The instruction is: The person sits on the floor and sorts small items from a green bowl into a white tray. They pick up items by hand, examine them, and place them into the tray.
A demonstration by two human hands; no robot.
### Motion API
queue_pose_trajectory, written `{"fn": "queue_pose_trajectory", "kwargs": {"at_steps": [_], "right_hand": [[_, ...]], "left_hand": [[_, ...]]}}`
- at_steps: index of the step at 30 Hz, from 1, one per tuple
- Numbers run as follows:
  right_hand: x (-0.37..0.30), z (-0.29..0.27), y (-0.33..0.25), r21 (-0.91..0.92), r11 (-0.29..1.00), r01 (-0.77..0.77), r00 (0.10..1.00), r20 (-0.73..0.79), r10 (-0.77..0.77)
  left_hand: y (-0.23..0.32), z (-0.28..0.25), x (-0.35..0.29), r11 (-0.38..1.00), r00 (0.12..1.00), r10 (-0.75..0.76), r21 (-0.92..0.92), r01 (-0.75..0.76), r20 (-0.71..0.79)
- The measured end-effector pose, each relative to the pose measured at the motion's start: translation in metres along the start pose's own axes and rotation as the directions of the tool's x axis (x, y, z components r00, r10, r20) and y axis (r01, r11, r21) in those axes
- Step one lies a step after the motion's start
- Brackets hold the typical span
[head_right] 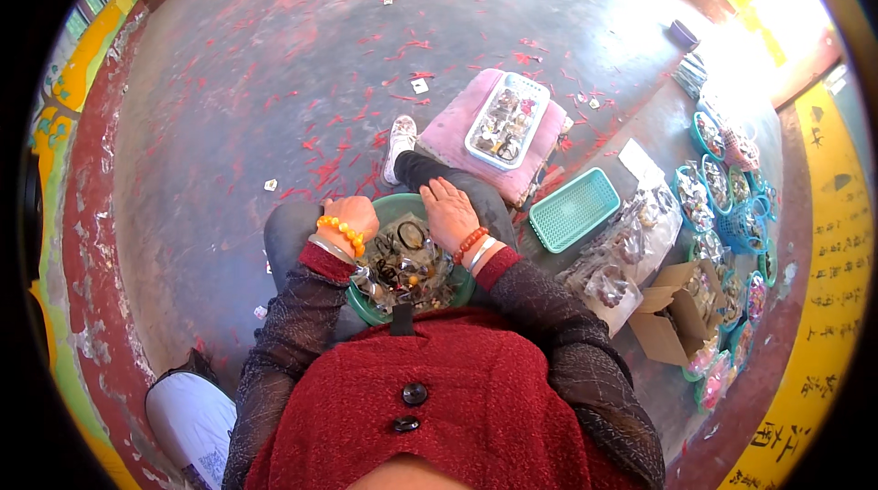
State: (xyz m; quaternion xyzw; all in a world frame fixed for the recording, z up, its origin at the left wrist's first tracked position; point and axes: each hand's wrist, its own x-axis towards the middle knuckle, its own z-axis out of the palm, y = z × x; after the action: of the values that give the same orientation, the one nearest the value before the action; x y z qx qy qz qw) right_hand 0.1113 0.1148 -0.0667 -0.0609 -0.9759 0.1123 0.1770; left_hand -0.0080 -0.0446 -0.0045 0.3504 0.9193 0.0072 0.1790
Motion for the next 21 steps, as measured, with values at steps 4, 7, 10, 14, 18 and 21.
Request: {"fn": "queue_pose_trajectory", "kwargs": {"at_steps": [4,7,10,14,18,21], "right_hand": [[0.000,-0.028,-0.011,0.016,1.000,0.022,0.985,0.169,-0.024],[-0.015,-0.025,-0.014,0.126,0.987,0.104,0.966,0.222,-0.131],[-0.018,-0.023,-0.025,0.160,0.976,0.148,0.960,0.216,-0.181],[-0.014,-0.014,-0.025,0.118,0.988,0.101,0.931,0.340,-0.135],[-0.015,-0.002,-0.022,0.120,0.992,0.039,0.947,0.312,-0.075],[-0.012,-0.001,-0.022,0.299,0.945,-0.131,0.966,0.251,0.055]], "left_hand": [[0.003,-0.002,0.011,0.999,0.990,0.031,-0.002,-0.032,-0.139],[0.003,-0.006,0.023,0.985,0.972,0.085,-0.131,-0.116,-0.221],[0.001,0.002,0.036,0.877,0.955,0.106,-0.427,-0.222,-0.278],[-0.001,0.015,0.044,0.618,0.965,0.101,-0.745,-0.251,-0.241],[-0.001,0.022,0.041,0.507,0.958,0.095,-0.816,-0.279,-0.269],[0.002,0.014,0.035,0.487,0.976,0.088,-0.846,-0.218,-0.201]]}}
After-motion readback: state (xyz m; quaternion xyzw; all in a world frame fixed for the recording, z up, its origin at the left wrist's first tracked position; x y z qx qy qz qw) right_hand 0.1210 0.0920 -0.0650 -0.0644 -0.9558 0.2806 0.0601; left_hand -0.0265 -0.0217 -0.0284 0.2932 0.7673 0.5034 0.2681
